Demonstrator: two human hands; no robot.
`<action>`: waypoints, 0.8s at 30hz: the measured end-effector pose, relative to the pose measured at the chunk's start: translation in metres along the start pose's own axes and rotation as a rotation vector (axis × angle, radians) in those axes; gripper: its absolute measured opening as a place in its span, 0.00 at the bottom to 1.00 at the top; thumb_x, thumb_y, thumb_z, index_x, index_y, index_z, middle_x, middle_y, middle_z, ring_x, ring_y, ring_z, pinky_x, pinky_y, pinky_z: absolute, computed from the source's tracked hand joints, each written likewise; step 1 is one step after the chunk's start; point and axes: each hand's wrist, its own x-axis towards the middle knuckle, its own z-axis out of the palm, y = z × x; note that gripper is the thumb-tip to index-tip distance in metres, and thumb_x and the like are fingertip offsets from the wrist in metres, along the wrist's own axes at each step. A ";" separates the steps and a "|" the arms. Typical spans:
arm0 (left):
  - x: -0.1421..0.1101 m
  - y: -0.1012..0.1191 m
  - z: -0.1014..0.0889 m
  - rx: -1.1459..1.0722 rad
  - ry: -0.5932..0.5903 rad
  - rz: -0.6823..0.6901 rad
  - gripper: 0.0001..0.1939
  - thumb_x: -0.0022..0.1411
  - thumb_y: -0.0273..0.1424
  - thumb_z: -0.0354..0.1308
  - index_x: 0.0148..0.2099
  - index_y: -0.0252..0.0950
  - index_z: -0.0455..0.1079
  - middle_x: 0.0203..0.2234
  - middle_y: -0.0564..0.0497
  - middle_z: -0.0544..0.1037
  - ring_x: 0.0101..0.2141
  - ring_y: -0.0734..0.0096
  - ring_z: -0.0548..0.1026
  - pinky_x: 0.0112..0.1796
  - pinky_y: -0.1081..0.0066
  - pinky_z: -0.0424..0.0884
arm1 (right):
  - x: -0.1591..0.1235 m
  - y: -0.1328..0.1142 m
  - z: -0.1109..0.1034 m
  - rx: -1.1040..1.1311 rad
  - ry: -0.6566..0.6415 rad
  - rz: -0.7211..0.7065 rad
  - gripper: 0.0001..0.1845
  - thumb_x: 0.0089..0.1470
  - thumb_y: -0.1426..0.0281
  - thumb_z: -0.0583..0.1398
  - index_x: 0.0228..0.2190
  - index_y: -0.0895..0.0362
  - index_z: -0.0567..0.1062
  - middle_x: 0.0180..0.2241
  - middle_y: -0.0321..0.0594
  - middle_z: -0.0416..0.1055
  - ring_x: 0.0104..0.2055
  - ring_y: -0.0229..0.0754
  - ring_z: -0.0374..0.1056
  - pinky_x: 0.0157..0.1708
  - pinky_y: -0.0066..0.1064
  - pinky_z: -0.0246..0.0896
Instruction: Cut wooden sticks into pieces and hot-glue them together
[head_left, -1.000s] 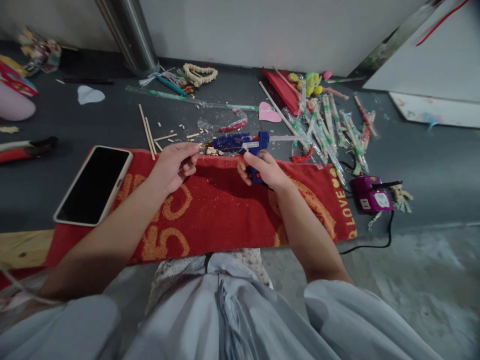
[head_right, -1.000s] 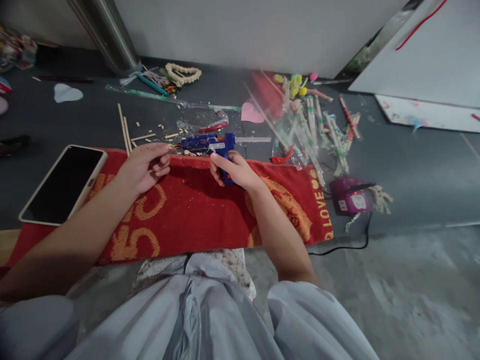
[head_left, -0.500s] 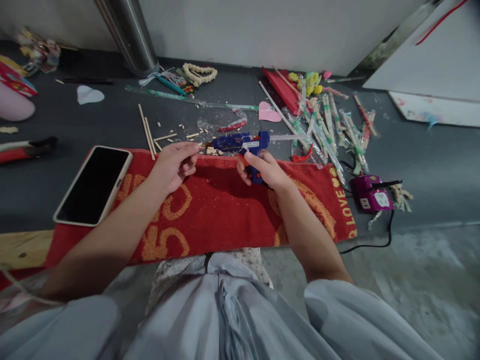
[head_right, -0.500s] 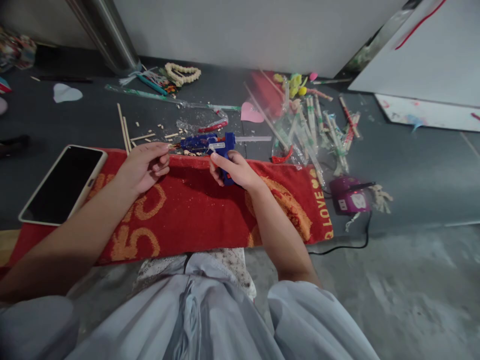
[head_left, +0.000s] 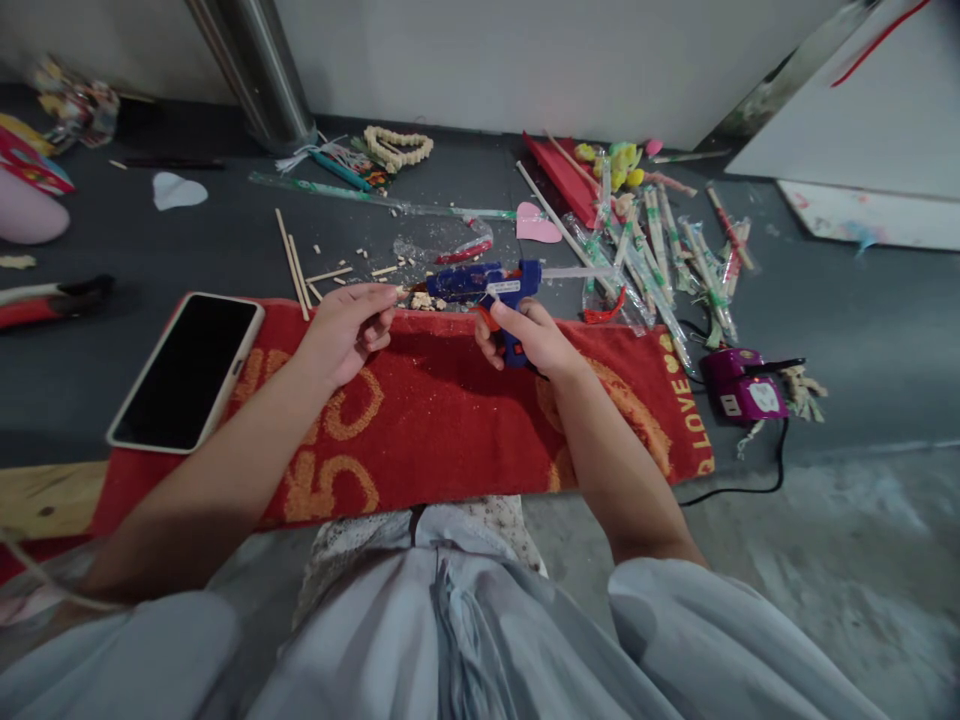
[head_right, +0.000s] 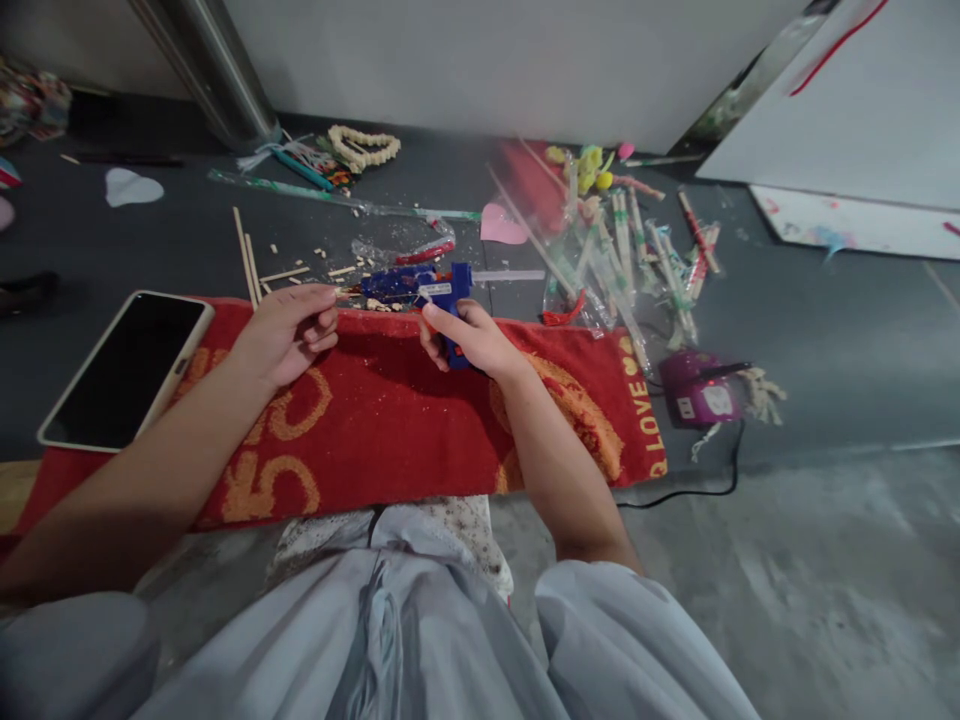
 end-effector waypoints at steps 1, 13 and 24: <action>0.000 0.000 0.000 0.001 -0.001 0.001 0.04 0.51 0.23 0.61 0.26 0.33 0.70 0.14 0.57 0.65 0.13 0.87 0.55 0.15 0.81 0.50 | 0.000 0.000 0.000 0.002 -0.001 -0.001 0.29 0.53 0.45 0.59 0.22 0.58 0.68 0.17 0.31 0.66 0.15 0.28 0.62 0.16 0.22 0.55; 0.001 -0.001 -0.002 0.008 -0.007 0.012 0.02 0.50 0.24 0.62 0.28 0.33 0.71 0.15 0.57 0.66 0.13 0.87 0.55 0.15 0.81 0.49 | -0.007 -0.012 -0.010 -0.141 0.143 -0.064 0.26 0.54 0.45 0.58 0.28 0.57 0.70 0.18 0.31 0.65 0.16 0.30 0.60 0.17 0.25 0.56; 0.006 -0.008 -0.004 0.044 -0.021 0.027 0.02 0.52 0.24 0.60 0.28 0.33 0.70 0.15 0.58 0.66 0.13 0.87 0.55 0.15 0.80 0.49 | -0.029 -0.018 -0.062 -1.266 0.438 0.068 0.16 0.46 0.65 0.63 0.38 0.57 0.74 0.36 0.47 0.75 0.38 0.50 0.69 0.39 0.40 0.62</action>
